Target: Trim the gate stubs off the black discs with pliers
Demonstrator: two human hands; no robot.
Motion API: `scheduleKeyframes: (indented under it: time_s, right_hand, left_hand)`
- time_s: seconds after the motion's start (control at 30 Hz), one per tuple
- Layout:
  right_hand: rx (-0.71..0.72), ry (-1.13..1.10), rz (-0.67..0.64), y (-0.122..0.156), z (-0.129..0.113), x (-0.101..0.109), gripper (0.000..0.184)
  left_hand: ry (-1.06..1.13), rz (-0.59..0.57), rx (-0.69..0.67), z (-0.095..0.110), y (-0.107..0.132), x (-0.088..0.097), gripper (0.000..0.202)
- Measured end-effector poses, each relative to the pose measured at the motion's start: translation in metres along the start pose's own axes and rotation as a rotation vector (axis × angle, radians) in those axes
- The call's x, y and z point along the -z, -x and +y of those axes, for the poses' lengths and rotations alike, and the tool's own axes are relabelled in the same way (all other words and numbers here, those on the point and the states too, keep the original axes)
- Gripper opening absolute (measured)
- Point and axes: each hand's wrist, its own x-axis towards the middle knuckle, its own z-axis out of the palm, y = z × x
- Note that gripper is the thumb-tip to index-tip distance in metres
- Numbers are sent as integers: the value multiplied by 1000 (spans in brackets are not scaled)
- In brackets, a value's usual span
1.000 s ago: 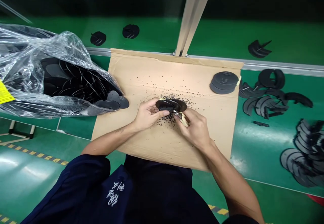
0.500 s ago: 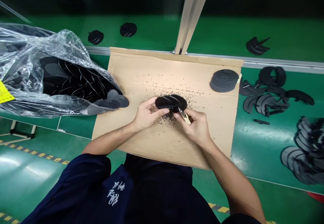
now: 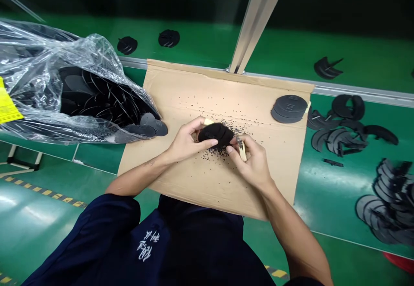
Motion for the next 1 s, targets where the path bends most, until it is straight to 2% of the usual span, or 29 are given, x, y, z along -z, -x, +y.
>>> scheduleKeyframes:
  time_s: [0.1, 0.27, 0.47, 0.67, 1.0]
  right_hand:
    - [109, 132, -64, 1, 1, -1, 11]
    - [326, 387, 33, 0, 1, 4, 5]
    - [392, 552, 71, 0, -2, 4, 10]
    - [478, 638, 77, -1, -2, 5, 11]
    - [575, 792, 68, -3, -2, 12, 12]
  left_hand:
    - [-7, 40, -106, -2, -1, -2, 28]
    - [-180, 43, -230, -1, -1, 1, 28]
    - [-381, 57, -443, 3, 0, 3, 27]
    - [-395, -33, -482, 3, 3, 2, 35]
    - [-417, -189, -472, 5, 2, 10, 28]
